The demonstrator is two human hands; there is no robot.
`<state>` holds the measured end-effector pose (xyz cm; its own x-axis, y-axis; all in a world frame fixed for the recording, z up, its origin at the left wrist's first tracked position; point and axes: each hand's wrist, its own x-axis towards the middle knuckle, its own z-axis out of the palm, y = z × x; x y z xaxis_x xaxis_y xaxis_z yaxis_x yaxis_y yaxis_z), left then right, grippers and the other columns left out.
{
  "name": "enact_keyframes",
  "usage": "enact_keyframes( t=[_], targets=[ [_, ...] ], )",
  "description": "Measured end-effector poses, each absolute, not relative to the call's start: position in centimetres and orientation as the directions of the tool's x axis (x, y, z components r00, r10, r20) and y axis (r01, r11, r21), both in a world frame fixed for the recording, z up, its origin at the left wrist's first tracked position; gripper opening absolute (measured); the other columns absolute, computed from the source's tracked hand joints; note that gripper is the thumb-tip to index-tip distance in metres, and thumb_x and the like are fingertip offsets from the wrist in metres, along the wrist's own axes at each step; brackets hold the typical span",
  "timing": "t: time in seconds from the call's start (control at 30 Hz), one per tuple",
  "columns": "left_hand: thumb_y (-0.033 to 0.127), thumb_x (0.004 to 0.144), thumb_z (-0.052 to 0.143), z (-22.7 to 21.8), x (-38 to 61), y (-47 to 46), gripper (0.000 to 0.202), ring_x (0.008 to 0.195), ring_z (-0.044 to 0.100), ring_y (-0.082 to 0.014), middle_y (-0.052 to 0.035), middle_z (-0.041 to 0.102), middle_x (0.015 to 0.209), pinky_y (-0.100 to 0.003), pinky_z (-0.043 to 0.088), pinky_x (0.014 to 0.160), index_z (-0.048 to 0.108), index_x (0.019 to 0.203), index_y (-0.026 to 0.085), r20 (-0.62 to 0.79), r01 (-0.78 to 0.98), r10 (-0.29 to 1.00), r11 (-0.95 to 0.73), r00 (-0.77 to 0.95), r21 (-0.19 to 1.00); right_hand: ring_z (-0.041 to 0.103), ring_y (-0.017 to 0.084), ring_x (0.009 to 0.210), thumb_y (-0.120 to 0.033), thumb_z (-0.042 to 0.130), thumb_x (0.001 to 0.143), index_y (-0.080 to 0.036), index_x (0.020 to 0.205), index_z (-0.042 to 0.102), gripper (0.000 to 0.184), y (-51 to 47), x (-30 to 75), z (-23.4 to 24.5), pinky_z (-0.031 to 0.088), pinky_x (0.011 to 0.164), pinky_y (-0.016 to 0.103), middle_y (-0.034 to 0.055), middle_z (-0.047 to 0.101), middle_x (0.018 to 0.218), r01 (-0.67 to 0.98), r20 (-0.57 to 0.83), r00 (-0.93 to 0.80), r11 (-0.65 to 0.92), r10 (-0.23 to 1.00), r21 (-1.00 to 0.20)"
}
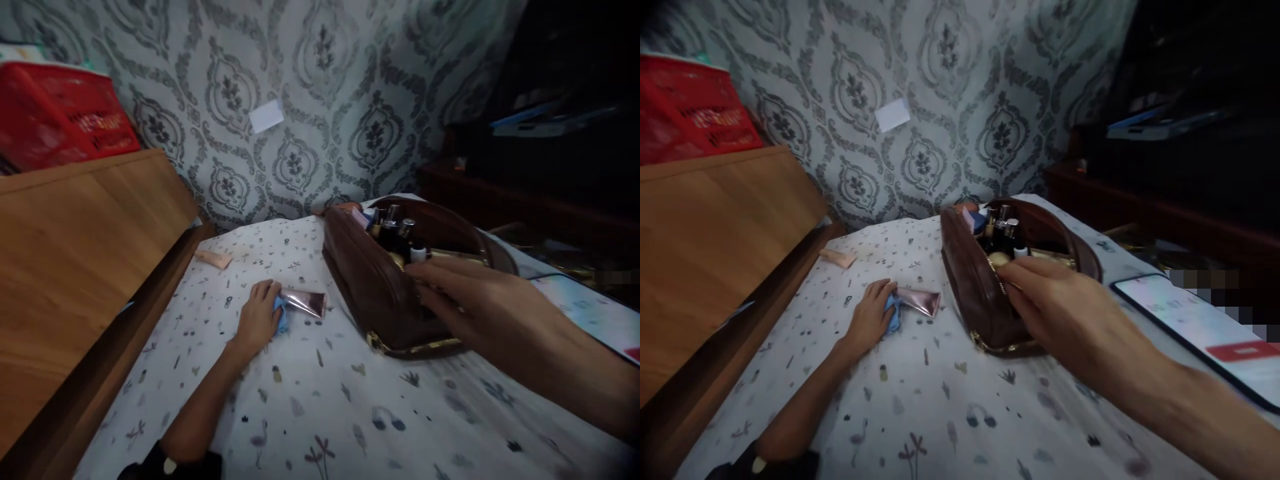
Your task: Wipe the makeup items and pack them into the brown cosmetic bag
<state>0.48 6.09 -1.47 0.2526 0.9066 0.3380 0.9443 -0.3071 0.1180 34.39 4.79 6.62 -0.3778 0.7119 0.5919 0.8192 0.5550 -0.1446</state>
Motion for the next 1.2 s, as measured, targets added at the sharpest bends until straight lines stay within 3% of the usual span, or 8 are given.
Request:
enact_keyframes(
  t=[0.17,0.23,0.33,0.5,0.67,0.87,1.03,1.2],
  targets=[
    [0.018,0.093,0.050,-0.5,0.1,6.4,0.040,0.118,0.050,-0.0288,-0.0146,0.057,0.124,-0.047,0.047,0.099,0.053,0.133,0.016,0.290,0.952,0.915,-0.304,0.280,0.037,0.067,0.023,0.102,-0.020,0.052,0.096,-0.026,0.114,0.060,0.020,1.9,30.9,5.5,0.056,0.084,0.036,0.0129,0.066,0.118,0.700,0.848,-0.288,0.702,0.445,-0.131],
    [0.028,0.098,0.046,0.2,0.4,6.3,0.033,0.108,0.054,-0.0289,-0.0142,0.059,0.113,-0.046,0.047,0.092,0.059,0.125,0.015,0.264,0.967,0.931,-0.249,0.252,-0.044,0.069,0.020,0.090,-0.017,0.049,0.096,-0.026,0.114,0.061,0.023,1.0,28.6,4.1,0.057,0.077,0.032,0.0106,0.070,0.105,0.511,0.781,-0.431,0.835,0.453,-0.202],
    [0.033,0.101,0.038,1.0,0.5,6.3,0.033,0.099,0.057,-0.0256,-0.0131,0.061,0.103,-0.040,0.047,0.088,0.066,0.105,0.014,0.245,0.981,0.951,-0.189,0.191,-0.032,0.070,0.021,0.079,-0.019,0.042,0.097,-0.021,0.122,0.061,0.032,1.4,25.1,1.1,0.058,0.071,0.035,0.0104,0.072,0.096,0.466,0.475,-0.545,0.720,0.691,-0.514],
    [0.033,0.099,0.039,2.0,-0.3,6.0,0.036,0.078,0.058,-0.0195,-0.0056,0.059,0.080,-0.031,0.044,0.075,0.060,0.076,0.016,0.254,0.919,0.962,-0.186,0.099,0.347,0.068,0.025,0.102,-0.026,0.044,0.093,-0.011,0.129,0.055,0.040,5.1,21.4,-2.6,0.055,0.091,0.043,0.0157,0.070,0.111,0.457,0.195,-0.413,0.388,0.889,-0.801],
    [0.061,0.084,0.058,2.4,-0.9,5.4,0.049,0.051,0.044,-0.0104,0.0040,0.048,0.055,-0.023,0.033,0.052,0.056,0.067,0.015,-0.110,0.447,0.966,-0.006,0.233,0.894,0.063,0.025,0.114,-0.029,0.042,0.096,-0.015,0.127,0.054,0.037,6.8,18.8,-2.8,0.049,0.098,0.044,0.0147,0.066,0.122,0.371,0.187,-0.359,0.324,0.915,-0.871],
    [0.049,0.072,0.071,0.1,-0.4,6.0,0.035,0.058,0.058,-0.0130,-0.0010,0.062,0.065,-0.025,0.049,0.058,0.060,0.073,0.015,-0.153,-0.022,0.985,0.155,0.078,0.988,0.056,0.025,0.114,-0.025,0.047,0.094,-0.012,0.127,0.054,0.036,5.9,15.8,-2.3,0.042,0.103,0.042,0.0155,0.062,0.121,0.442,0.190,-0.377,0.356,0.907,-0.823],
    [0.040,0.074,0.067,-0.2,0.3,6.1,0.023,0.057,0.059,-0.0130,0.0022,0.059,0.060,-0.024,0.050,0.055,0.059,0.070,0.018,-0.100,-0.044,0.991,0.105,0.092,0.994,0.055,0.026,0.114,-0.026,0.057,0.091,-0.015,0.128,0.053,0.039,5.4,15.2,-1.6,0.042,0.101,0.039,0.0145,0.060,0.121,0.471,0.148,-0.400,0.341,0.904,-0.814],
    [0.048,0.063,0.080,1.6,0.4,5.2,0.040,0.061,0.057,-0.0127,0.0020,0.062,0.068,-0.023,0.048,0.058,0.062,0.079,0.016,-0.112,-0.081,0.993,0.108,-0.044,0.991,0.056,0.027,0.116,-0.019,0.059,0.085,-0.018,0.129,0.052,0.044,5.3,16.2,-1.2,0.044,0.099,0.039,0.0121,0.060,0.121,0.438,0.143,-0.429,0.344,0.892,-0.830]
  ],
)
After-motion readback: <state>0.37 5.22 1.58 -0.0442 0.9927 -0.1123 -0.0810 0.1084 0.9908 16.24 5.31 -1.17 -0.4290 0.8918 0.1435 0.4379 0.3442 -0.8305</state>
